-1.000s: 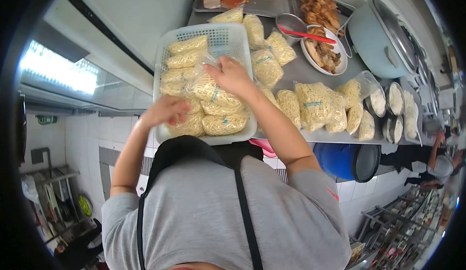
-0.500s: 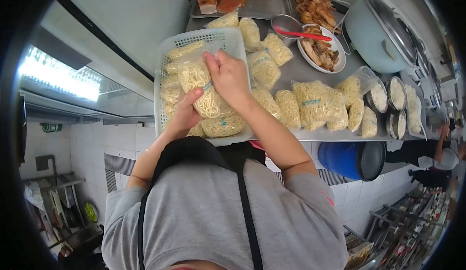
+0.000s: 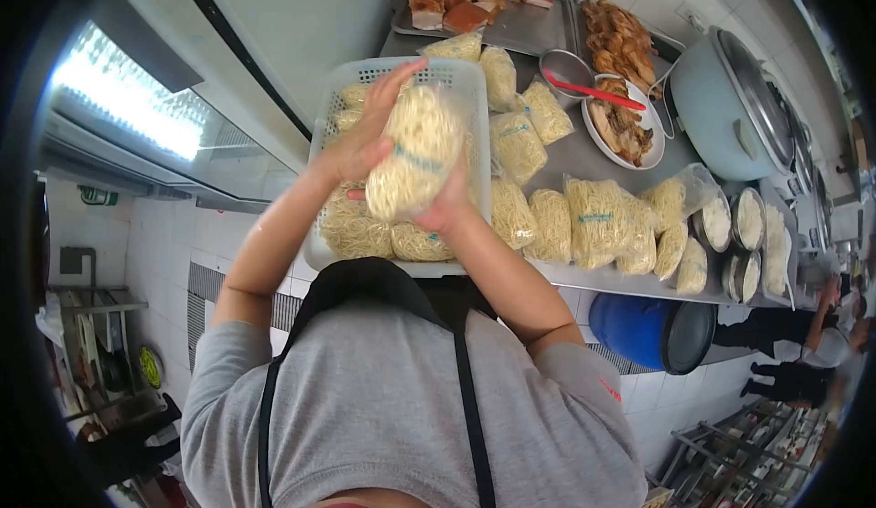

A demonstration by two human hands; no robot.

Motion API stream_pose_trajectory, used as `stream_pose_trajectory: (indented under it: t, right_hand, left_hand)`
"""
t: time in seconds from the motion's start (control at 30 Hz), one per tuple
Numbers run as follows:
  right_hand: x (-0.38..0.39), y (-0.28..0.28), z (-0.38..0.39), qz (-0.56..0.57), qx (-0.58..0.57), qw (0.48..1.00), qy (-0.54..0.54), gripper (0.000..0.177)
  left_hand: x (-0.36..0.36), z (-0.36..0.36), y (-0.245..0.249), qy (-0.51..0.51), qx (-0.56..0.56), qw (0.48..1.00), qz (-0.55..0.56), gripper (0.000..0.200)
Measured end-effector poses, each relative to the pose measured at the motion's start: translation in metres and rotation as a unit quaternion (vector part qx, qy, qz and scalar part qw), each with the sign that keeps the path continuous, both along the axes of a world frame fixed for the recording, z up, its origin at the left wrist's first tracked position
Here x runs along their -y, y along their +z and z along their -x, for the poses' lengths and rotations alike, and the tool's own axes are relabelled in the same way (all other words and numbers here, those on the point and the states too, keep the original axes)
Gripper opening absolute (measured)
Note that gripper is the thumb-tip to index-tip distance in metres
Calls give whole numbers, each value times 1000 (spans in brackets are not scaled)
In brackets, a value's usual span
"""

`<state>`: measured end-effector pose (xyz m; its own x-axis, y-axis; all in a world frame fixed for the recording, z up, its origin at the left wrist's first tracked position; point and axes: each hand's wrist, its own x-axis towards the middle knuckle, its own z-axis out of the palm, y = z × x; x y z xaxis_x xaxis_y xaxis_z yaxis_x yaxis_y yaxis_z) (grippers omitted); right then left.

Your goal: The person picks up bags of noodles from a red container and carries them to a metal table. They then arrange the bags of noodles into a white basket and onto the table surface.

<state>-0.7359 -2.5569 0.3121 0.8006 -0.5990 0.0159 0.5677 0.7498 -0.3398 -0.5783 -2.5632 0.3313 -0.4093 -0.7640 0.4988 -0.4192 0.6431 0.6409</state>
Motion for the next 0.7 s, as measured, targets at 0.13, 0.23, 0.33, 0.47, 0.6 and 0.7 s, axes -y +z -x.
stream_pose_trajectory:
  t: [0.13, 0.23, 0.33, 0.47, 0.6, 0.7]
  right_hand:
    - [38, -9, 10, 68, 137, 980, 127, 76]
    - [80, -9, 14, 25, 266, 947, 175, 68]
    - [103, 22, 14, 321, -247, 886, -224, 61]
    - [133, 5, 12, 778, -456, 259, -346, 74]
    - [144, -30, -3, 778, -546, 184, -252, 78]
    - [141, -42, -3, 793, -547, 181, -196, 70]
  left_hand:
    - [33, -27, 7, 117, 212, 969, 39, 71]
    - [52, -28, 29, 116, 119, 971, -169, 68]
    - [78, -43, 33, 13, -126, 872, -473, 65]
    - [123, -41, -4, -45, -185, 849, -493, 58]
    - [133, -36, -36, 108, 77, 973, -190, 62]
    - [125, -42, -53, 79, 148, 970, -174, 68]
